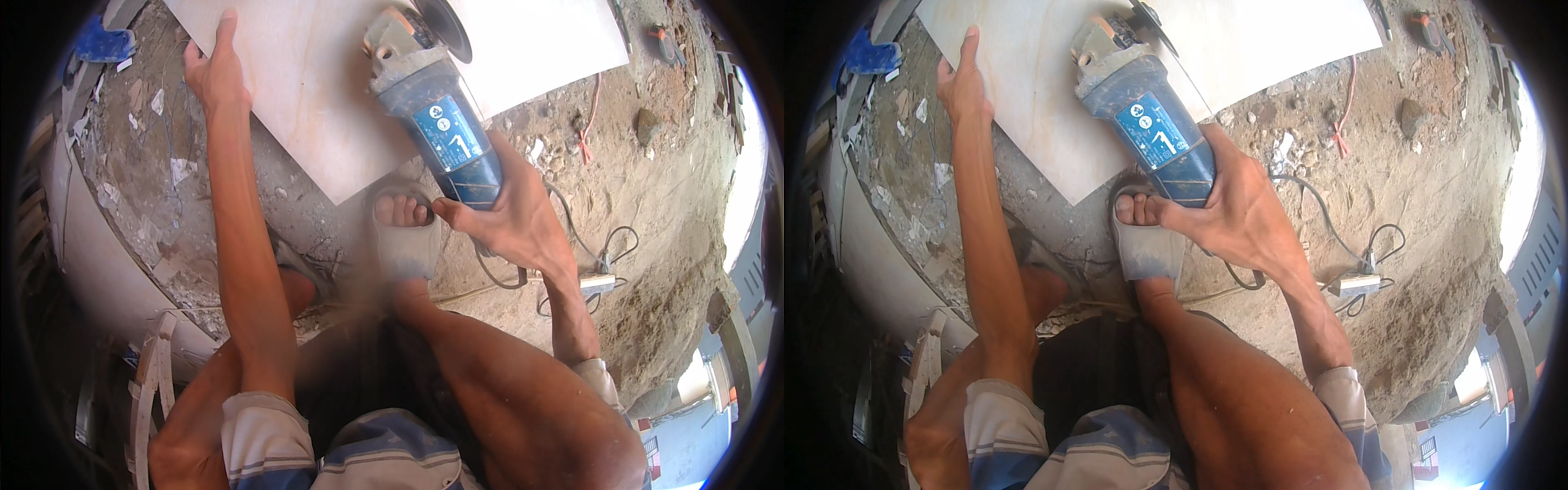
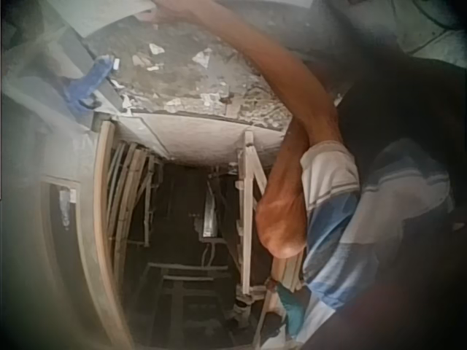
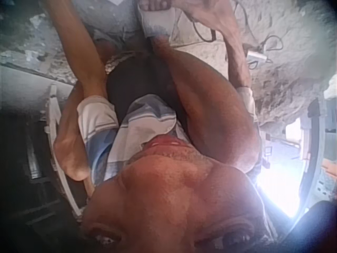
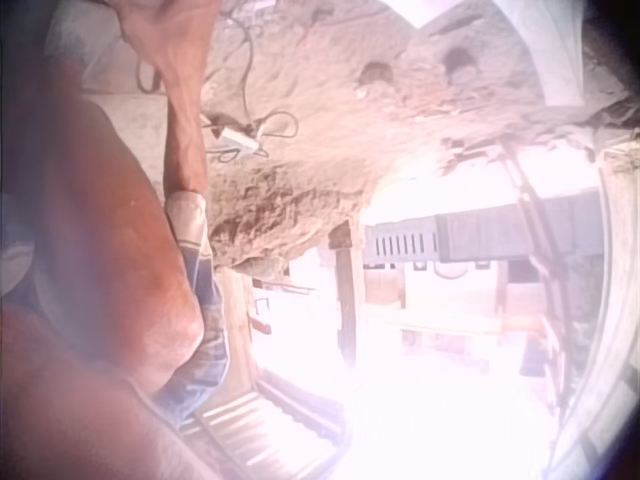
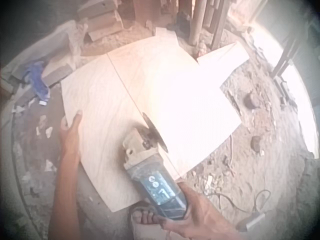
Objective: The person cuts a ceramic tile with an angle grinder along a marked line, then picks up the tile pieces and moves one piece to a different location on the floor.
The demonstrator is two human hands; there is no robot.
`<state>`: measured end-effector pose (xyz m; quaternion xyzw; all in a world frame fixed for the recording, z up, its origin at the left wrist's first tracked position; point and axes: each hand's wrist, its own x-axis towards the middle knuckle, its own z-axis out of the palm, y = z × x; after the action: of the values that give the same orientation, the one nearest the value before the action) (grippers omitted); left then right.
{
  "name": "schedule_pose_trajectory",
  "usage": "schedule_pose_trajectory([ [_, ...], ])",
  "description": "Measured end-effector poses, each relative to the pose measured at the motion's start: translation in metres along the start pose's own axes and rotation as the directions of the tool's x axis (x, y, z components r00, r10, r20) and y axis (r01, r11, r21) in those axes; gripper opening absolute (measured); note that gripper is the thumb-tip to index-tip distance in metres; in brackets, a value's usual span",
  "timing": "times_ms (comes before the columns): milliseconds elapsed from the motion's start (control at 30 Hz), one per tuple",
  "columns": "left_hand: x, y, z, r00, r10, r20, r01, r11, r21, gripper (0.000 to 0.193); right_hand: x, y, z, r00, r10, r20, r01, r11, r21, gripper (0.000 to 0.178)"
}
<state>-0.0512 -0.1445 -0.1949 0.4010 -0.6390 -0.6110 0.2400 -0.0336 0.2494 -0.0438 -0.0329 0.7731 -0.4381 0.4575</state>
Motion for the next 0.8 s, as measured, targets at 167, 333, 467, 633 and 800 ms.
schedule_pose_trajectory([
  [167, 0.005, -0.006, -0.003, 1.000, 0.001, 0.004, -0.001, 1.000, 0.005, 0.077, -0.005, 0.003, 0.000, 1.000, 0.020, -0.011, -0.020, 1.000, 0.000, 0.081],
  [333, 0.007, -0.009, -0.003, 1.000, 0.011, 0.003, -0.011, 1.000, 0.001, 0.081, -0.009, 0.005, -0.001, 0.999, 0.036, -0.005, -0.036, 0.999, -0.002, 0.078],
  [467, 0.007, -0.008, -0.003, 1.000, 0.005, 0.004, -0.005, 1.000, 0.005, 0.084, -0.012, 0.009, 0.001, 1.000, 0.016, -0.019, -0.015, 0.999, 0.028, 0.078],
  [633, 0.011, -0.011, -0.006, 0.999, 0.006, -0.032, -0.006, 1.000, 0.026, 0.090, -0.014, 0.014, 0.002, 0.995, -0.089, -0.036, 0.089, 0.996, -0.016, 0.069],
  [800, 0.011, -0.011, -0.005, 1.000, 0.001, -0.015, 0.000, 1.000, 0.024, 0.095, -0.019, 0.018, 0.001, 0.996, -0.084, -0.038, 0.083, 0.996, -0.013, 0.069],
])
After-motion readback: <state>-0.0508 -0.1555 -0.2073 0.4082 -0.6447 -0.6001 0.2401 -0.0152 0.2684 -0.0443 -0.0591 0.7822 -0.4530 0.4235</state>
